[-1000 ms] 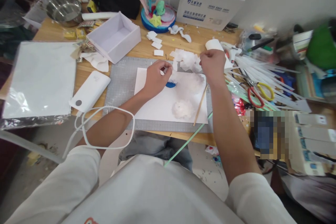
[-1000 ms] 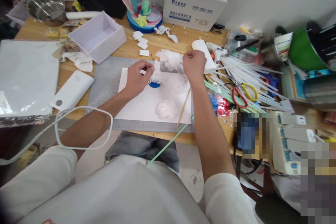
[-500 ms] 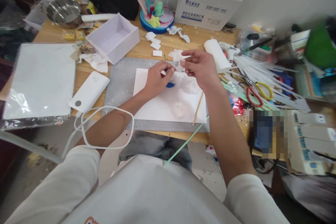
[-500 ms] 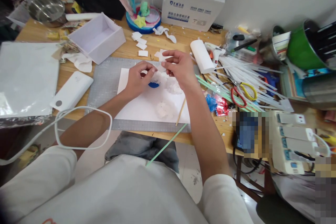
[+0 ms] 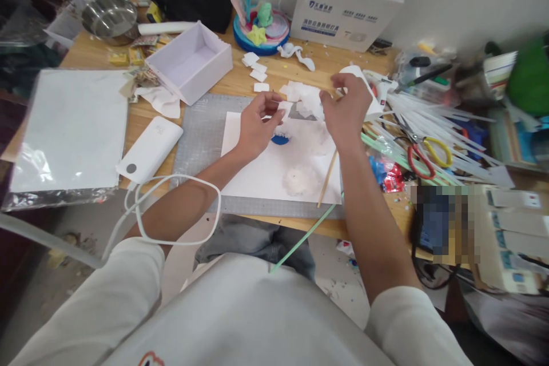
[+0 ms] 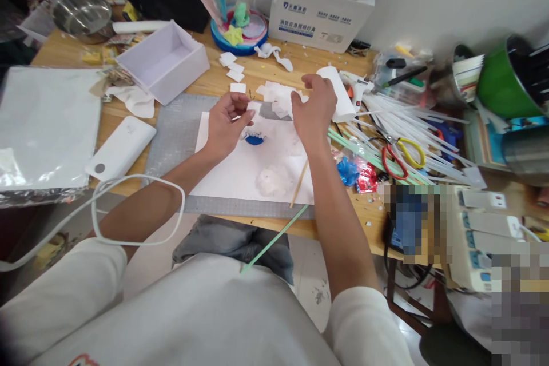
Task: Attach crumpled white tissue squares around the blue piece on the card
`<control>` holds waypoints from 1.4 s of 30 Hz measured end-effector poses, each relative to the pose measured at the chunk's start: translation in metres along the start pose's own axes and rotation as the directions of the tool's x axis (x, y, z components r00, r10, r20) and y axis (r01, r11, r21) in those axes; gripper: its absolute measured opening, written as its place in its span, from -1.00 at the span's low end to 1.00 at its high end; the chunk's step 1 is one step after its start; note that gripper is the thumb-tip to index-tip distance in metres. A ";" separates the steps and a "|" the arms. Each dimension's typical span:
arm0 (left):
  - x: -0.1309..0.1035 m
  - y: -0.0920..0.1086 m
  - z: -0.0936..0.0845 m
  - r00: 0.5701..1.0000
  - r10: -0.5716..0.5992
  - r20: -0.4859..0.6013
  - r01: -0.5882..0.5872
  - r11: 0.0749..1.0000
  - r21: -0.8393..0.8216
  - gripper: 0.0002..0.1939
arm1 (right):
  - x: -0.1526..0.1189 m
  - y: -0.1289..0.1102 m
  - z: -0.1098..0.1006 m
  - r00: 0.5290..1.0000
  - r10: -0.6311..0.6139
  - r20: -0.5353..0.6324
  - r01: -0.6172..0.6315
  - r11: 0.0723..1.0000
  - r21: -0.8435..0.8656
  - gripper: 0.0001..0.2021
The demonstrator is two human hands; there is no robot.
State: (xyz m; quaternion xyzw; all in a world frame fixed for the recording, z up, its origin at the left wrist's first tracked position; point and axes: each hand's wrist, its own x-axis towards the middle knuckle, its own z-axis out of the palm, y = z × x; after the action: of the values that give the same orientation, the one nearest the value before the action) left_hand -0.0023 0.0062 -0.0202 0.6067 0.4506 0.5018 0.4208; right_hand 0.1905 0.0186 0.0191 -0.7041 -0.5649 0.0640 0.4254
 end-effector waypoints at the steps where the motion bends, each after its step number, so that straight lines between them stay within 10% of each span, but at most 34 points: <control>1: -0.002 0.002 0.000 1.000 0.017 -0.004 -0.017 1.000 0.021 -0.76 | -0.010 -0.006 -0.005 1.000 -0.026 -0.015 0.026 1.000 0.016 -0.76; 9: -0.012 0.002 -0.003 0.952 0.307 -0.004 -0.297 0.924 0.241 -0.67 | -0.064 -0.034 -0.014 0.938 0.091 0.335 -0.278 0.775 0.568 -0.92; 20: -0.015 -0.002 -0.001 0.814 0.574 0.093 -0.571 0.758 0.317 -0.72 | -0.079 -0.035 -0.010 0.877 0.206 0.433 -0.464 0.594 0.657 -0.88; 28: -0.015 0.007 -0.003 0.775 0.631 0.042 -0.618 0.740 0.265 -0.84 | -0.079 -0.038 -0.020 0.714 0.167 0.680 -0.686 0.361 0.631 -0.81; 42: -0.014 0.009 -0.005 0.724 0.679 0.121 -0.680 0.672 0.294 -0.83 | -0.082 -0.043 -0.018 0.747 0.248 0.617 -0.664 0.331 0.670 -0.72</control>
State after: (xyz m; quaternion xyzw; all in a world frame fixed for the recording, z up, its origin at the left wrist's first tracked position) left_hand -0.0070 -0.0088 -0.0137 0.7904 0.2668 0.5421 0.1010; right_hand 0.1400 -0.0608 0.0274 -0.4922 -0.2985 0.6028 0.5525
